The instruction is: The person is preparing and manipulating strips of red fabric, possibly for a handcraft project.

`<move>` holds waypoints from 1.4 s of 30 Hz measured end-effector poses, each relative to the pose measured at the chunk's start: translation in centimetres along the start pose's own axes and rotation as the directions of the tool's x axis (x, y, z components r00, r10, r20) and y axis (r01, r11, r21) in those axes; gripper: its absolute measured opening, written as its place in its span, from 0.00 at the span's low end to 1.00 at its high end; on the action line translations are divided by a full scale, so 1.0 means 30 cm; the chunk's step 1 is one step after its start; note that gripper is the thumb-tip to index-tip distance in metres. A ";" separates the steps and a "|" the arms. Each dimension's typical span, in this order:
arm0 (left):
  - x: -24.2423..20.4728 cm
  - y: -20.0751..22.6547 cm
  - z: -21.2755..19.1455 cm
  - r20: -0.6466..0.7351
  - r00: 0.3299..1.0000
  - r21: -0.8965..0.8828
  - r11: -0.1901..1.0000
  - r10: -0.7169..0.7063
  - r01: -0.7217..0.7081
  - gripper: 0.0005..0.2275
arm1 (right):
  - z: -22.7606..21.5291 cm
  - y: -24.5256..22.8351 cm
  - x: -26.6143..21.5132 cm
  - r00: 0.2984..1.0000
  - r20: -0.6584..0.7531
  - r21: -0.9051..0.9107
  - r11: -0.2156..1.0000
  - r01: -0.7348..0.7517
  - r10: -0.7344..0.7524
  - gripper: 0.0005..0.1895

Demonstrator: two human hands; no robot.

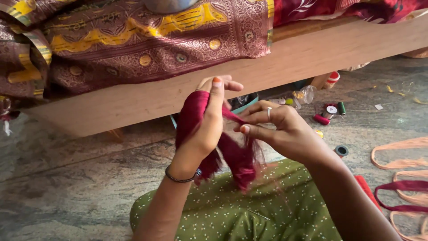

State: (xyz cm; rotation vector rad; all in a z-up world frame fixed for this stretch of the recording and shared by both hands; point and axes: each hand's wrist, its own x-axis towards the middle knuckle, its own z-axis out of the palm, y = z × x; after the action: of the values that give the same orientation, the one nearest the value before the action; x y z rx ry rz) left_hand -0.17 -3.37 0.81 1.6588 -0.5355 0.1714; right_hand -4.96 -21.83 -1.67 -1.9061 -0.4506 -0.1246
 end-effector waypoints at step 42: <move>-0.049 0.147 -0.051 0.273 0.923 0.404 0.839 0.270 -0.365 0.15 | 0.045 0.303 -0.233 0.296 0.925 -0.119 0.923 -0.366 0.237 0.29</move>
State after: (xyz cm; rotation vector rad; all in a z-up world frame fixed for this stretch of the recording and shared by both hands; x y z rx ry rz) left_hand -3.08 -1.84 4.42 2.0410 -0.9936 0.3970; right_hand -8.25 -25.15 -12.24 -1.7296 -0.8054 1.3363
